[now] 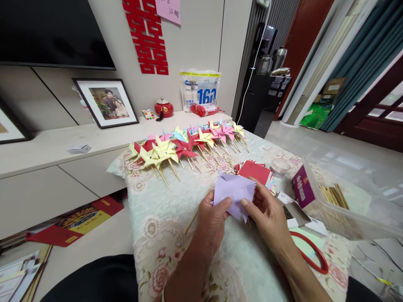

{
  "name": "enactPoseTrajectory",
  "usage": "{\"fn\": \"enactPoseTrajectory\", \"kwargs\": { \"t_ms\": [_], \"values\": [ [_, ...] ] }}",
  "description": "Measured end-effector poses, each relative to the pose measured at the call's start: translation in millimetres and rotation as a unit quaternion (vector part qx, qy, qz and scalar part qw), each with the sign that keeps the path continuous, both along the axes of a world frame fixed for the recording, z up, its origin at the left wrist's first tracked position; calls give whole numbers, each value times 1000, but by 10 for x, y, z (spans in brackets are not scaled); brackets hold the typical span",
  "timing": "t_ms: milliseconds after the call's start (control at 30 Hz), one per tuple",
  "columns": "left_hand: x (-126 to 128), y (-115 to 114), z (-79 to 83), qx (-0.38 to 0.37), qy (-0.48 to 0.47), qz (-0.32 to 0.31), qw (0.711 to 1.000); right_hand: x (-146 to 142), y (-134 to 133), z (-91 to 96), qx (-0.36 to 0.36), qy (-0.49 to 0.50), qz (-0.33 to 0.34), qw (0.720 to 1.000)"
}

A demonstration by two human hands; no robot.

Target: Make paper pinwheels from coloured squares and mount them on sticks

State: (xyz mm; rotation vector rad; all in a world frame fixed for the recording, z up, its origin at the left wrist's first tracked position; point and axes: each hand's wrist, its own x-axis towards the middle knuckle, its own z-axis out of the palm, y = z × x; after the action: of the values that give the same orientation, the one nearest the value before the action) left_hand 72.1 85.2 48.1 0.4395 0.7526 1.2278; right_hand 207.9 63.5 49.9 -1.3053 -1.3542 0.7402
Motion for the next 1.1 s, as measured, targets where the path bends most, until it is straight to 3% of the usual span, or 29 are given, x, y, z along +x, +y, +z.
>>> {"fn": "enactPoseTrajectory", "kwargs": {
  "t_ms": [267, 500, 800, 967, 1100],
  "values": [
    [-94, 25, -55, 35, 132, -83, 987, 73, 9, 51, -13, -61, -40, 997],
    [-169, 35, 14, 52, 71, -121, 989, 89, 10, 85, -18, -119, 11, 993],
    [-179, 31, -45, 42, 71, -136, 987, 104, 25, 59, -15, -130, -15, 991],
    [-159, 39, -63, 36, 109, -107, 988, 96, 31, 22, 39, -164, -44, 985],
    [-136, 55, -74, 23, 105, -35, 994, 79, 6, 88, 158, -214, -96, 959]
  ]
}}
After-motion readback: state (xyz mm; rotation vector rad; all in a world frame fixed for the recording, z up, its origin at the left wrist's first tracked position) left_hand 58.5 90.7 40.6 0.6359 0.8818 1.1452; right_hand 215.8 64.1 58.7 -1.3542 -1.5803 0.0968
